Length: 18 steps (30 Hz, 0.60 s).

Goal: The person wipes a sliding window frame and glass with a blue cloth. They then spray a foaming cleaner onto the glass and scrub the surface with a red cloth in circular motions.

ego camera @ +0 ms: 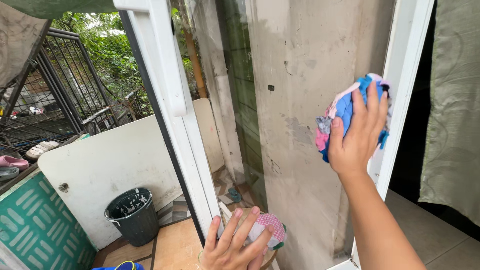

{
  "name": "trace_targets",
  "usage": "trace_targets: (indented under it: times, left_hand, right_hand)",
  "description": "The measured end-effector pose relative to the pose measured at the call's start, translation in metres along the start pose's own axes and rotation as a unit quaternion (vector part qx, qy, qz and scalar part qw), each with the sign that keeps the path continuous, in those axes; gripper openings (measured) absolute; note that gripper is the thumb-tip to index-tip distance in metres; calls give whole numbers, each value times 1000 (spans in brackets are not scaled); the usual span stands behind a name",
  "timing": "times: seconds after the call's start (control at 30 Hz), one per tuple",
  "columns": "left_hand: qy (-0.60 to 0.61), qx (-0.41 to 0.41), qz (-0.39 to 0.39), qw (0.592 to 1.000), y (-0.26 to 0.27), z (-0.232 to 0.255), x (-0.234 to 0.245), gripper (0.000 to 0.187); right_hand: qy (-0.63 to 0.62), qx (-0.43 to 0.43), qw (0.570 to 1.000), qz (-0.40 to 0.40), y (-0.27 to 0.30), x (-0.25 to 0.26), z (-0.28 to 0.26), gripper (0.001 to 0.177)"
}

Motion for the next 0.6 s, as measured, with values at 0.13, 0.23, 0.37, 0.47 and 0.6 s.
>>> trace_targets:
  times: [0.13,0.23,0.37,0.47,0.6]
  left_hand:
    - [10,9,-6,1000,-1,0,-4,37]
    - [3,9,-15,1000,0,0,-2,38]
    - [-2,20,-46,999,-8,2,2,42]
    - [27,38,-113,993,-22,0,10,46]
    - [14,29,-94,995,-52,-5,23,46]
  right_hand:
    - [-1,-47,999,14,71,-2,12,54]
    - [35,-138,990,15,210,3,16,59]
    - [45,-199,979,7,278,4,23,61]
    - [57,-179,982,2,226,-2,13,58]
    - [29,-60,998,-2,111,-6,4,54]
Point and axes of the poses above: each hand's wrist, its own y-axis away from the middle knuckle, its own x-axis out of the back of the hand, z = x × y, the point moved 3 cm from there along -y, towards the middle knuckle, and after that the axes turned 3 degrees about -x, right-handed, at the moved point
